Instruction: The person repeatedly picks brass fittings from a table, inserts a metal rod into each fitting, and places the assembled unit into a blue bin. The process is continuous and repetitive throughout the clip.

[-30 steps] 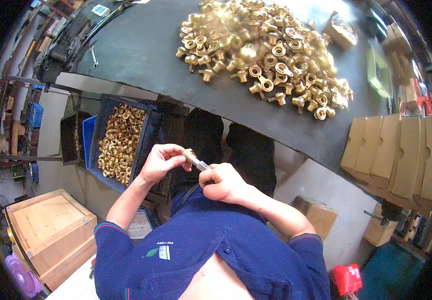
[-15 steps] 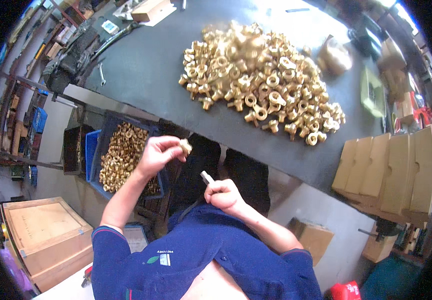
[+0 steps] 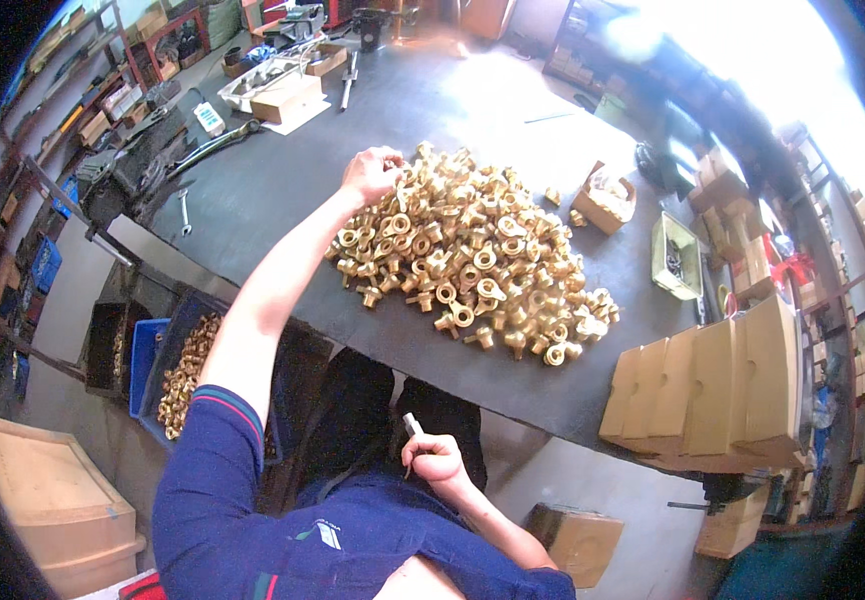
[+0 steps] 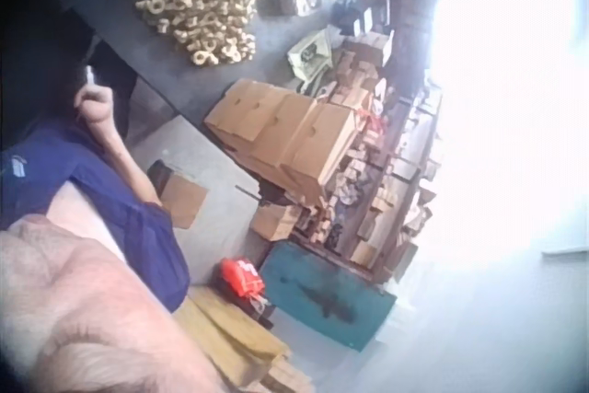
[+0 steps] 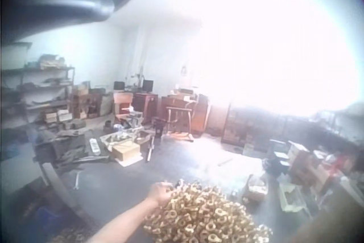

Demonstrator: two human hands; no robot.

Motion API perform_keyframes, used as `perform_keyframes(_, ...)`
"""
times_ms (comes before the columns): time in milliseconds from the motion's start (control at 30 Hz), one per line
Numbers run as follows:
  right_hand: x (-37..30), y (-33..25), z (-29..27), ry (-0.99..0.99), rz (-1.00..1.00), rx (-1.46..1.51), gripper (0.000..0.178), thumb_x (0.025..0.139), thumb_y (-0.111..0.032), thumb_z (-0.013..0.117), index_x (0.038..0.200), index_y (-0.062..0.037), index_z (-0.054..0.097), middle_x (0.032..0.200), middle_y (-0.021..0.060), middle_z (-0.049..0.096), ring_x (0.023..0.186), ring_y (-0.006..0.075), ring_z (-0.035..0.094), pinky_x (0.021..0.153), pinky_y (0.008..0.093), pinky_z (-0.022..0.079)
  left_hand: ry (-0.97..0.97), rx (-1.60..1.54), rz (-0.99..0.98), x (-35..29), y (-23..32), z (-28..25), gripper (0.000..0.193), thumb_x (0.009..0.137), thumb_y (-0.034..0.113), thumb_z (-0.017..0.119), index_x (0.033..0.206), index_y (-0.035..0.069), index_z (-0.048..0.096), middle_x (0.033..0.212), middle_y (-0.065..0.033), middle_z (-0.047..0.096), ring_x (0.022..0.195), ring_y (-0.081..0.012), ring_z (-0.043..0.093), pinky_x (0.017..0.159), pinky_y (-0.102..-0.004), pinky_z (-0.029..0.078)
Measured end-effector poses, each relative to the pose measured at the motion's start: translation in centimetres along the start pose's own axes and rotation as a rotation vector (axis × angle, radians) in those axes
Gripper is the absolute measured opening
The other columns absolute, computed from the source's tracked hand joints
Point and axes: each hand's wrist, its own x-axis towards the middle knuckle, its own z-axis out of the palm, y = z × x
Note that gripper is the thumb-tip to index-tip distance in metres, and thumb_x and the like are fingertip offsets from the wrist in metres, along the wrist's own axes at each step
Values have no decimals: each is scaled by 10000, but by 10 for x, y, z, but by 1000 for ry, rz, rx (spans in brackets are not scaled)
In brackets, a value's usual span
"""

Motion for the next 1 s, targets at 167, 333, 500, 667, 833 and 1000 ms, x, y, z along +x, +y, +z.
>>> perform_keyframes(167, -2, -3, 3, 71, -21, 85, 180, 574, 53, 451, 673, 10, 595, 576, 8, 518, 464, 61, 422, 434, 196, 310, 18, -302, 17, 2, -6, 2, 317, 752, 208, 651, 1012, 32, 611, 828, -91, 654, 696, -133, 607, 667, -257, 486)
perform_keyframes(333, 8, 6, 9, 15, -5, 23, 150, 558, 17, 486, 660, 13, 596, 619, 35, 560, 496, 85, 464, 469, 195, 346, -121, -331, 6, -72, -46, -72, 280, 791, 145, 635, 1023, -6, 594, 722, -42, 637, 636, -68, 561, 598, -229, 460)
perform_keyframes(500, 12, 17, 17, -46, 106, 52, 206, 523, 52, 415, 634, 13, 584, 651, 43, 583, 606, 105, 508, 581, 218, 381, -36, -318, -359, -216, -133, -167, 242, 808, 103, 613, 1031, 11, 593, 659, -33, 609, 508, -45, 496, 453, -199, 385)
perform_keyframes(667, 23, 19, 28, -132, 214, -5, 217, 529, 73, 408, 633, 10, 588, 637, 32, 576, 573, 87, 478, 549, 203, 344, -174, 99, -741, -411, -221, -210, 342, 699, 6, 501, 1024, 25, 607, 732, -80, 642, 640, -157, 602, 569, -278, 475)
perform_keyframes(833, 34, 23, 31, -152, 224, -55, 220, 526, 82, 422, 640, 8, 595, 643, 28, 582, 583, 83, 485, 557, 200, 349, -348, 329, -975, -485, -204, -193, 372, 705, 73, 490, 1052, 96, 622, 962, -158, 633, 914, -287, 604, 811, -369, 473)
perform_keyframes(1000, 34, 19, 39, -161, 223, -43, 222, 535, 100, 429, 644, 6, 599, 654, 32, 590, 594, 85, 496, 564, 202, 358, -408, 535, -873, -490, -216, -164, 268, 708, 119, 570, 968, 92, 629, 882, -175, 623, 857, -333, 602, 752, -434, 478)
